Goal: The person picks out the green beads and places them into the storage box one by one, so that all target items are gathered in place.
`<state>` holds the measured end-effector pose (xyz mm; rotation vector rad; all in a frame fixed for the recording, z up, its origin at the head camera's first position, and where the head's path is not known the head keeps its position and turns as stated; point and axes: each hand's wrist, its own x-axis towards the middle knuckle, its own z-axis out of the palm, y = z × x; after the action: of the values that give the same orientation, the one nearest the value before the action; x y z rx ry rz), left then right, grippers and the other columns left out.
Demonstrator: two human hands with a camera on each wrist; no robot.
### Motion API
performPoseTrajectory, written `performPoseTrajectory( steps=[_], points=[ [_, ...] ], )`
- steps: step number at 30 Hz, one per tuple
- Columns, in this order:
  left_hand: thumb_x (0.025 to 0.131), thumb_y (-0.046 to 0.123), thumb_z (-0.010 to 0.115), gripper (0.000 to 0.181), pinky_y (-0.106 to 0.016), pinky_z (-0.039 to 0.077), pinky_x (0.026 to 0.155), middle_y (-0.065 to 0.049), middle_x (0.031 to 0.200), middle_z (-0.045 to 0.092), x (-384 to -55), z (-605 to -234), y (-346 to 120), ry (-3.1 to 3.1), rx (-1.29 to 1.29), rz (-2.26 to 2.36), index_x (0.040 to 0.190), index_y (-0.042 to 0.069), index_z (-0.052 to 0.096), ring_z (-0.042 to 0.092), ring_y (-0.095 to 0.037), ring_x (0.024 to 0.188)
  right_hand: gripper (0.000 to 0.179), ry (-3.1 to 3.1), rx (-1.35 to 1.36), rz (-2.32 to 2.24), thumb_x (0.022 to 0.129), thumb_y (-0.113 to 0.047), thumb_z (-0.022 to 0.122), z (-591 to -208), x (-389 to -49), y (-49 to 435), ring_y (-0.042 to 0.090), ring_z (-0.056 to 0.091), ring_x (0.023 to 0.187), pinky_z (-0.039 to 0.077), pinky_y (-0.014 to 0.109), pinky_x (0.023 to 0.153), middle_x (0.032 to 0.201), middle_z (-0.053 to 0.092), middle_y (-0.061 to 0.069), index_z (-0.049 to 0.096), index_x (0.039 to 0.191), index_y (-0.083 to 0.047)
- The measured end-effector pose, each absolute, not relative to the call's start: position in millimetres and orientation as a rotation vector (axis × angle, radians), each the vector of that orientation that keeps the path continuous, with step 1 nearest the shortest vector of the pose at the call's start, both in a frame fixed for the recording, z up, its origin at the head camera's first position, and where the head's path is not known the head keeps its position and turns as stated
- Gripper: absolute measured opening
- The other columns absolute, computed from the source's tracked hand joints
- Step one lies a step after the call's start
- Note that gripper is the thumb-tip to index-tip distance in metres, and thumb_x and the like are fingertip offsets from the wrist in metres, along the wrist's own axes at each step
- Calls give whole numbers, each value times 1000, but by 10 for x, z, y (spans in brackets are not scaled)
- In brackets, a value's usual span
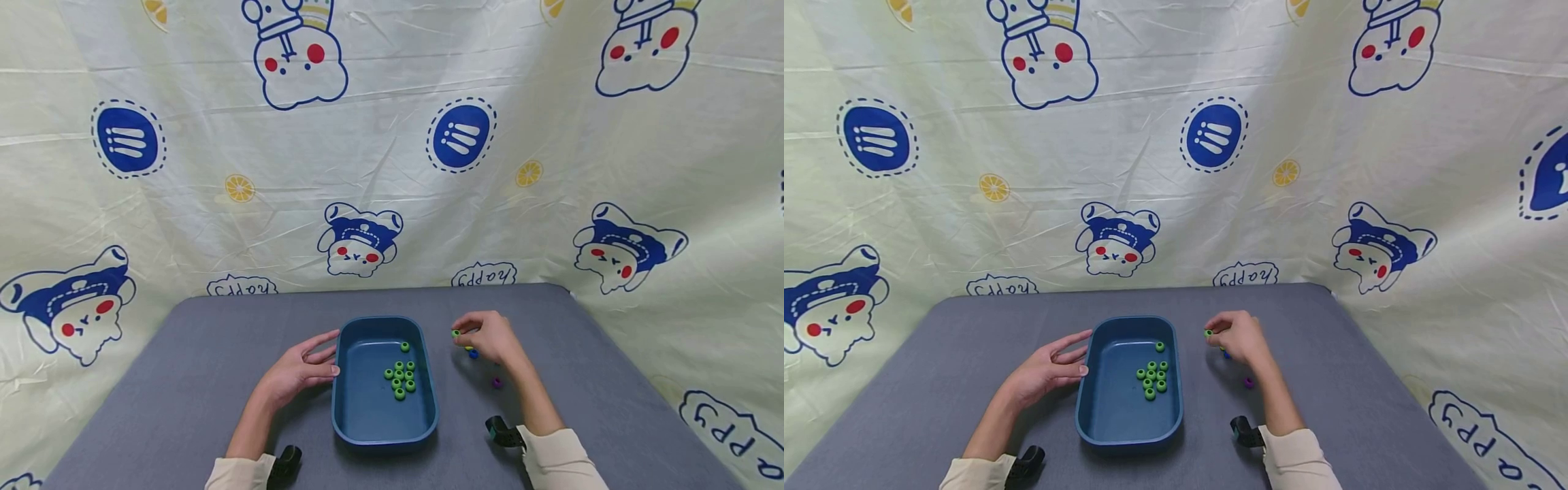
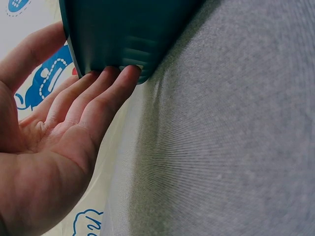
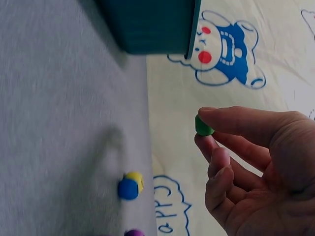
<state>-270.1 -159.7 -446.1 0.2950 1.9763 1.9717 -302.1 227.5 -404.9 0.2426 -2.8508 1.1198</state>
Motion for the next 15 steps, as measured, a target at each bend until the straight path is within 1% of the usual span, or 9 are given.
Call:
performPoseTrajectory(
  steps=[8,15],
  points=[
    [92,4,73,74,-39,57,97,-22,155,45,-2705,-4460,-1596,1970,288,1978,157,10,38,54,-37,136,16,-2813,338,1165,87,-16,79,-3987,-2954,2080,18,69,87,53,32,67,99,76,5,78,102,-13],
    [91,6,74,75,-40,57,97,-22,155,45,-2706,-4463,-1599,1975,291,1975,157,11,38,54,-37,136,14,-2802,366,1192,86,-15,80,-3940,-2877,1887,18,68,85,55,34,71,97,75,2,78,100,-15]
  ],
)
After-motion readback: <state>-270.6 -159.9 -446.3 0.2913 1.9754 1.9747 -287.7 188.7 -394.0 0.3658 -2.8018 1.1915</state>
